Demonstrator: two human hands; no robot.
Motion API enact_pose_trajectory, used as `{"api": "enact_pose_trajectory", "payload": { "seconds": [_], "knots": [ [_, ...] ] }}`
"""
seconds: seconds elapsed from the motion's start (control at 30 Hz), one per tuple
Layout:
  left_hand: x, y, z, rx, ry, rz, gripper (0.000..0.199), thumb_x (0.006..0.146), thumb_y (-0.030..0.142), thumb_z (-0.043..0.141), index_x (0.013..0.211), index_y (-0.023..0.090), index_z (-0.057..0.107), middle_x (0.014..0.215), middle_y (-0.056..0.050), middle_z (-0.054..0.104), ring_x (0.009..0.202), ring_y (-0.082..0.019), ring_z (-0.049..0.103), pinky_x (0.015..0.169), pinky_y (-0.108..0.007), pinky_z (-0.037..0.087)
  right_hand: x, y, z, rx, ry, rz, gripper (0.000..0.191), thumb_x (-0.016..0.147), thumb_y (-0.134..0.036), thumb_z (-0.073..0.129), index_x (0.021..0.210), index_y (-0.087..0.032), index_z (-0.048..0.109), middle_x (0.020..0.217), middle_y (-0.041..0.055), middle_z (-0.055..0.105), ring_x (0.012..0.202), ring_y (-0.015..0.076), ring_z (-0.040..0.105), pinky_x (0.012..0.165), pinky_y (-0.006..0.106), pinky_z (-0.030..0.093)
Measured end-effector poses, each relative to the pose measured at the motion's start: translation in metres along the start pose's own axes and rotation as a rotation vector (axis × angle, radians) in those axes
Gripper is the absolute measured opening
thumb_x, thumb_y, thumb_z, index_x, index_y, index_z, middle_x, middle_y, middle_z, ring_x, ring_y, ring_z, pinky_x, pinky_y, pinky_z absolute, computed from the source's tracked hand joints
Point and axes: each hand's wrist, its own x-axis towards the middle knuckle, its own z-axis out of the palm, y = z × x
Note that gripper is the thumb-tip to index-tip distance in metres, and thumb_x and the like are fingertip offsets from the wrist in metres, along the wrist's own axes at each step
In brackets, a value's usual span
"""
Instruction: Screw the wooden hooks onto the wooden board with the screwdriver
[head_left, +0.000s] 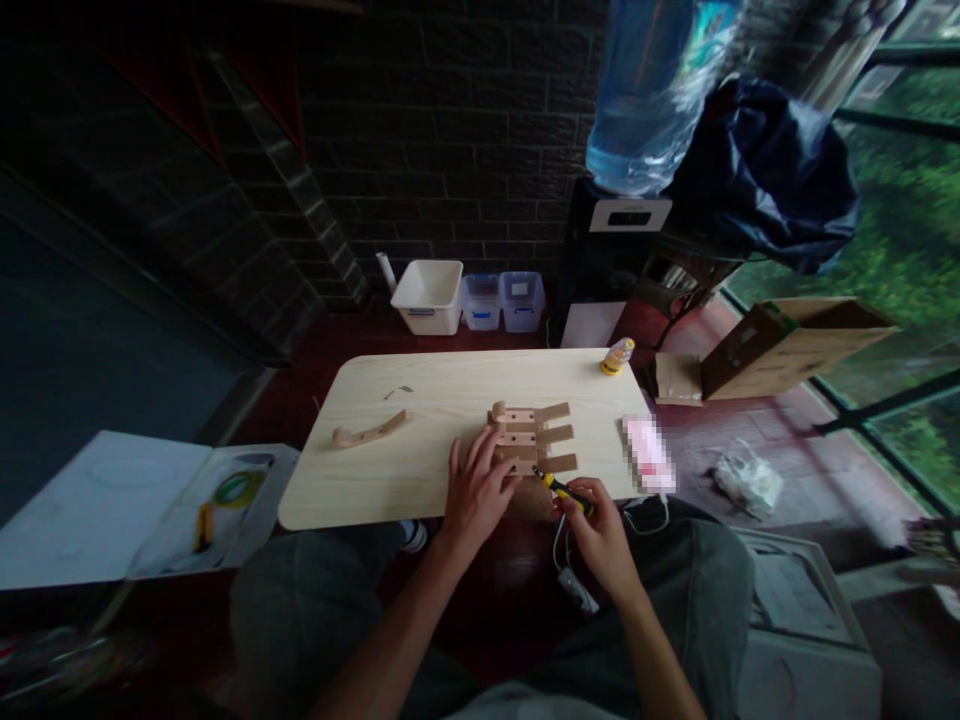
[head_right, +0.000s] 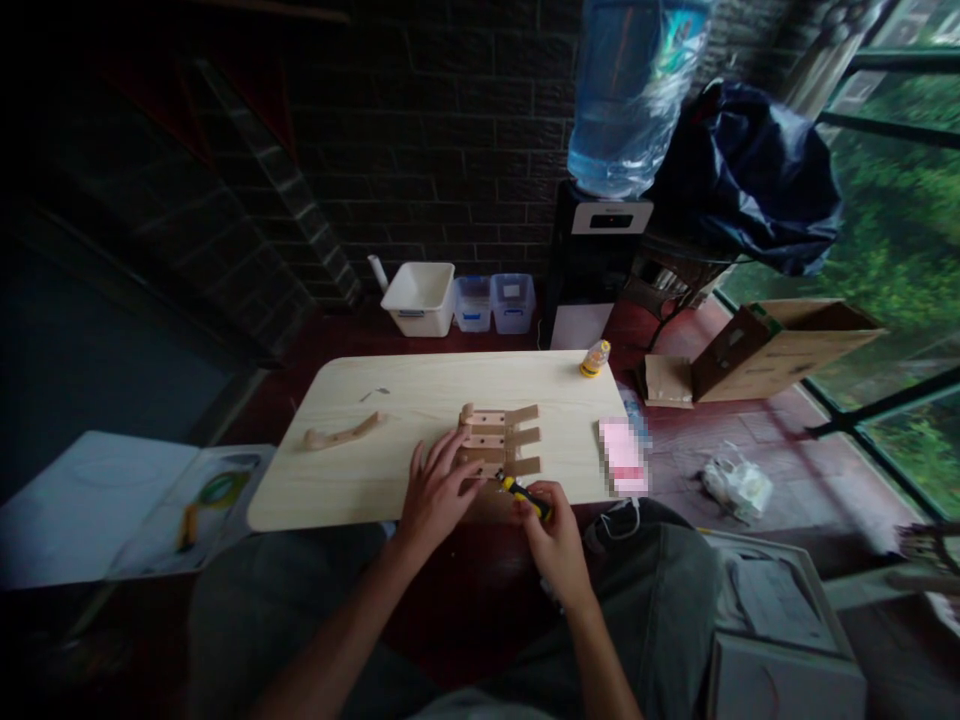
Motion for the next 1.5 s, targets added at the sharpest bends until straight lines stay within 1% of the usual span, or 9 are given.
{"api": "enact_pose_trajectory", "payload": {
  "seconds": [0.2, 0.33, 0.4, 0.5, 0.67, 0.9, 1.1, 1.23, 1.5],
  "knots": [
    [0.017, -0.005, -0.006, -0.019, -0.078, 0.101, 0.013, 0.090, 0.017, 0.068, 0.088, 0.025, 0.077, 0.155, -0.007, 0.053, 0.146, -0.030, 0.047, 0.126, -0.070, 0.016, -0.013, 0.020, -0.002, 0.125, 0.041, 0.106, 0.040, 0.089, -0.054, 0.073, 0.109, -0.023, 0.059, 0.084, 0.0023, 0.072, 0.066, 0.0159, 0.065, 0.058, 0.025, 0.049],
    [0.025, -0.003, -0.010, -0.175, -0.008, 0.081, 0.014, 0.094, 0.019, 0.063, 0.090, 0.024, 0.075, 0.148, -0.007, 0.061, 0.143, -0.028, 0.051, 0.128, -0.065, 0.021, -0.016, 0.027, 0.000, 0.191, 0.063, 0.123, 0.039, 0.087, -0.053, 0.074, 0.107, -0.023, 0.059, 0.085, 0.0017, 0.071, 0.067, 0.0162, 0.066, 0.059, 0.026, 0.050],
    [0.029, -0.004, -0.015, -0.349, 0.085, -0.002, 0.013, 0.098, 0.026, 0.060, 0.098, 0.023, 0.073, 0.142, -0.009, 0.065, 0.139, -0.026, 0.055, 0.124, -0.057, 0.034, -0.016, 0.028, 0.001, 0.231, 0.064, 0.127, 0.038, 0.087, -0.052, 0.074, 0.106, -0.023, 0.059, 0.085, 0.0015, 0.071, 0.067, 0.0164, 0.067, 0.058, 0.026, 0.051],
    [0.031, -0.004, -0.026, -0.711, 0.200, -0.243, 0.021, 0.102, 0.037, 0.054, 0.111, 0.020, 0.064, 0.129, -0.013, 0.072, 0.120, -0.023, 0.070, 0.105, -0.044, 0.055, -0.017, 0.029, 0.002, 0.304, 0.076, 0.136, 0.037, 0.087, -0.051, 0.074, 0.106, -0.023, 0.059, 0.084, 0.0013, 0.071, 0.066, 0.0162, 0.067, 0.057, 0.026, 0.050],
    [0.024, 0.005, -0.034, -1.041, 0.160, -0.406, 0.030, 0.099, 0.046, 0.059, 0.109, 0.018, 0.059, 0.107, -0.011, 0.078, 0.094, -0.020, 0.077, 0.090, -0.034, 0.060, -0.017, 0.023, 0.005, 0.433, 0.092, 0.165, 0.031, 0.086, -0.048, 0.073, 0.103, -0.025, 0.059, 0.081, -0.0009, 0.069, 0.061, 0.0146, 0.064, 0.057, 0.026, 0.048],
    [0.014, 0.024, -0.027, -1.071, 0.067, -0.417, 0.036, 0.099, 0.047, 0.058, 0.120, 0.018, 0.059, 0.092, -0.004, 0.071, 0.086, -0.015, 0.071, 0.087, -0.031, 0.059, -0.016, 0.009, 0.002, 0.569, 0.100, 0.173, 0.026, 0.086, -0.040, 0.073, 0.102, -0.027, 0.058, 0.082, -0.0008, 0.067, 0.068, 0.0152, 0.064, 0.061, 0.027, 0.049],
    [-0.005, 0.020, -0.016, -1.050, -0.029, -0.494, 0.033, 0.091, 0.048, 0.069, 0.102, 0.018, 0.065, 0.098, -0.006, 0.074, 0.091, -0.018, 0.073, 0.087, -0.030, 0.060, -0.015, 0.004, -0.001, 0.556, 0.107, 0.169, 0.026, 0.086, -0.039, 0.072, 0.103, -0.028, 0.056, 0.084, 0.0000, 0.068, 0.073, 0.0173, 0.065, 0.066, 0.030, 0.052],
    [-0.014, 0.022, -0.012, -1.108, -0.072, -0.541, 0.035, 0.091, 0.050, 0.068, 0.105, 0.018, 0.069, 0.101, -0.007, 0.077, 0.096, -0.020, 0.075, 0.092, -0.033, 0.061, -0.015, 0.006, 0.002, 0.531, 0.085, 0.159, 0.028, 0.086, -0.039, 0.072, 0.106, -0.028, 0.056, 0.085, 0.0005, 0.068, 0.072, 0.0171, 0.064, 0.067, 0.031, 0.051],
    [-0.013, 0.033, -0.017, -1.107, -0.130, -0.445, 0.030, 0.095, 0.045, 0.064, 0.108, 0.020, 0.073, 0.113, -0.008, 0.077, 0.104, -0.021, 0.074, 0.099, -0.036, 0.060, -0.011, 0.009, 0.001, 0.384, 0.064, 0.086, 0.027, 0.089, -0.041, 0.070, 0.108, -0.026, 0.057, 0.079, -0.0017, 0.068, 0.065, 0.0152, 0.060, 0.068, 0.031, 0.049]
  ]
}}
